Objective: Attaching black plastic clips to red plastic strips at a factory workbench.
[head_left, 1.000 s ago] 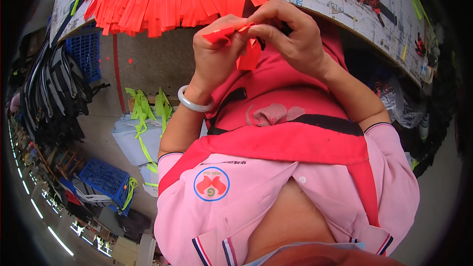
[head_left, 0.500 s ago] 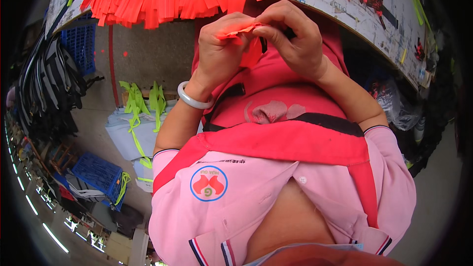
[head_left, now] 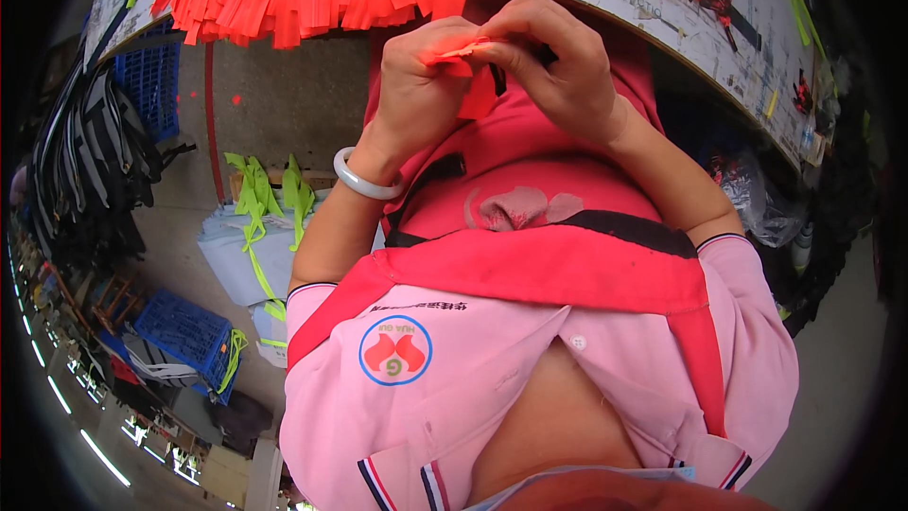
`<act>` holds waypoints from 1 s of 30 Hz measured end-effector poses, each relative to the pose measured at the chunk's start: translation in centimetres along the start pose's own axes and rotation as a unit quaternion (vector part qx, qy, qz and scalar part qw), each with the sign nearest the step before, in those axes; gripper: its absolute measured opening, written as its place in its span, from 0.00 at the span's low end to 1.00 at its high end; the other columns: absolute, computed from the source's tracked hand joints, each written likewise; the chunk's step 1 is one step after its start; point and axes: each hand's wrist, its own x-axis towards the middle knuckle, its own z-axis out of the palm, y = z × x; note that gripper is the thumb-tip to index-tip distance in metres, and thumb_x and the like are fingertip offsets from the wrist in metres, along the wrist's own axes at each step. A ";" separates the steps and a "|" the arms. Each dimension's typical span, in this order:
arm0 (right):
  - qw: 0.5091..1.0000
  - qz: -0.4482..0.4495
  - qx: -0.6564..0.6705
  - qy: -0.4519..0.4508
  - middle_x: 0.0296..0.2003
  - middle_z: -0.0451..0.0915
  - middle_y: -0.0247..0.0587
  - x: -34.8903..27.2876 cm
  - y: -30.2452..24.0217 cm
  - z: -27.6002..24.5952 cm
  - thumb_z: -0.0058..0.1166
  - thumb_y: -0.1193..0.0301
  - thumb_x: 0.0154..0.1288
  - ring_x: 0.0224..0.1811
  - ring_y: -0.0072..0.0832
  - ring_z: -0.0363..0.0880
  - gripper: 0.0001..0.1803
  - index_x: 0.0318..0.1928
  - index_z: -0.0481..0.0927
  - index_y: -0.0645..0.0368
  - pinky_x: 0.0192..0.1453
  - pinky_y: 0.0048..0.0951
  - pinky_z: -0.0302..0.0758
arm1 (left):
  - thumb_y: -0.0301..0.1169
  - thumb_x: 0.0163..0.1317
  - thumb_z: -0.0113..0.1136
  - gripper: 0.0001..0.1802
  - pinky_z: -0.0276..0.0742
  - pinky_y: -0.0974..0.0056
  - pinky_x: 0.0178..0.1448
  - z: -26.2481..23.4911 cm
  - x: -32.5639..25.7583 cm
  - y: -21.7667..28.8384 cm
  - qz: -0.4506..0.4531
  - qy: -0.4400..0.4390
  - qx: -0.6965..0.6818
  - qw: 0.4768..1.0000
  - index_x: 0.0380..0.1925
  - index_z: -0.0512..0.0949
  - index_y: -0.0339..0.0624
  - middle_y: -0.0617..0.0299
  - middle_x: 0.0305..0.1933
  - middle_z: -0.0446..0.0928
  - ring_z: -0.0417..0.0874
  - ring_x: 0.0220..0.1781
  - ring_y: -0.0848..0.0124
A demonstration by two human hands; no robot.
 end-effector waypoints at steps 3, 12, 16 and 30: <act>1.000 0.011 -0.001 0.005 0.28 0.74 0.38 -0.3 0.1 0.3 0.63 0.75 0.58 0.26 0.27 0.73 0.09 0.37 0.77 0.61 0.30 0.25 0.71 | 0.17 0.59 0.59 0.07 0.67 0.74 0.29 0.0 0.3 -0.9 0.055 -0.001 0.048 0.997 0.38 0.79 0.32 0.63 0.30 0.76 0.72 0.26 0.79; 0.997 0.064 0.037 0.013 0.28 0.76 0.38 -0.9 1.8 0.9 0.61 0.74 0.59 0.27 0.23 0.73 0.08 0.38 0.78 0.62 0.32 0.23 0.71 | 0.18 0.55 0.57 0.08 0.73 0.70 0.33 -0.1 0.5 -1.0 0.005 0.006 0.087 0.996 0.35 0.81 0.34 0.59 0.27 0.78 0.78 0.28 0.72; 0.994 0.084 0.063 0.021 0.28 0.77 0.36 -0.7 2.2 0.2 0.61 0.73 0.60 0.28 0.20 0.73 0.08 0.38 0.79 0.63 0.33 0.21 0.71 | 0.20 0.59 0.60 0.06 0.72 0.73 0.32 -0.8 1.2 1.3 -0.137 -0.011 -0.024 0.990 0.36 0.80 0.34 0.65 0.29 0.77 0.76 0.28 0.79; 0.973 0.122 0.140 -0.135 0.33 0.80 0.42 -1.0 2.7 1.9 0.55 0.74 0.63 0.36 0.27 0.78 0.11 0.46 0.75 0.63 0.44 0.31 0.75 | 0.19 0.59 0.61 0.05 0.68 0.72 0.33 -2.5 2.0 3.1 -0.093 0.104 -0.102 0.985 0.35 0.76 0.36 0.65 0.32 0.75 0.74 0.32 0.78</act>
